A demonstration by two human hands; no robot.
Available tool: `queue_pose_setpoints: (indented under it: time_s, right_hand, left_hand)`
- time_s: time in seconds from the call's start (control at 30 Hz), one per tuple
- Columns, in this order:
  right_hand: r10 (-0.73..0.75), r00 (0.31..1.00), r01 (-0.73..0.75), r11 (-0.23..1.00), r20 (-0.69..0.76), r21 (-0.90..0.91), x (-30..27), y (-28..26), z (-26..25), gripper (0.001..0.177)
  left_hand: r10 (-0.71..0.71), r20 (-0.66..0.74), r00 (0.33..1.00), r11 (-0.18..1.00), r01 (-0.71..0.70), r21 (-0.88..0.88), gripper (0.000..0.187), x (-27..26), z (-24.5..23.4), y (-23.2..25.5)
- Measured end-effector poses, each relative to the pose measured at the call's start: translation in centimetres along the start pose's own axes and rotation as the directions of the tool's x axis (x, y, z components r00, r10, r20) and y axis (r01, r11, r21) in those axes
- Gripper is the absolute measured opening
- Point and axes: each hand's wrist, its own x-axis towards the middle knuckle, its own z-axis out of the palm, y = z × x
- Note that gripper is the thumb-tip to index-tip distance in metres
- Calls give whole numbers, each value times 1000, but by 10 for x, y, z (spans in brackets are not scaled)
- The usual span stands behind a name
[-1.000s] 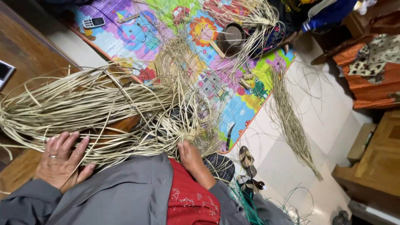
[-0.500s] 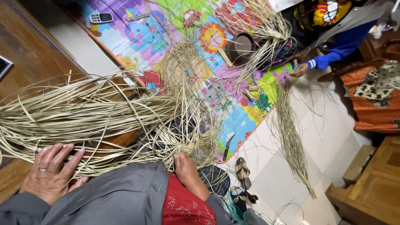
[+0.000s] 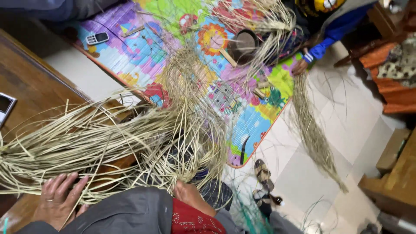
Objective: Weaving dried straw strands together to create a braided craft item.
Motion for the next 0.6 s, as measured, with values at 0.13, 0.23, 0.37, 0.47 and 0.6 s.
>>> queue_pose_setpoints:
  time_s: [0.13, 0.23, 0.37, 0.47, 0.6]
  right_hand:
    - [-34, 997, 40, 996, -74, 79, 1, -40, 0, 18]
    - [-128, 976, 108, 988, -178, -114, 12, -112, -31, 14]
    - [270, 948, -269, 963, -166, 28, 1, -148, -33, 36]
    - [271, 913, -232, 960, -306, 158, -7, -126, -18, 42]
    - [205, 851, -126, 973, -483, 192, -20, -126, -11, 39]
  left_hand:
    - [7, -14, 1000, 1000, -8, -26, 84, -4, 5, -8]
    - [-26, 21, 999, 998, 28, -54, 86, 6, -14, 3]
    - [-30, -165, 986, 999, 27, -22, 70, 7, -13, 7]
    - [-54, -263, 963, 998, 62, 24, 63, 1, -10, 7]
    - [-55, -276, 960, 998, 61, 13, 63, -1, 1, 5]
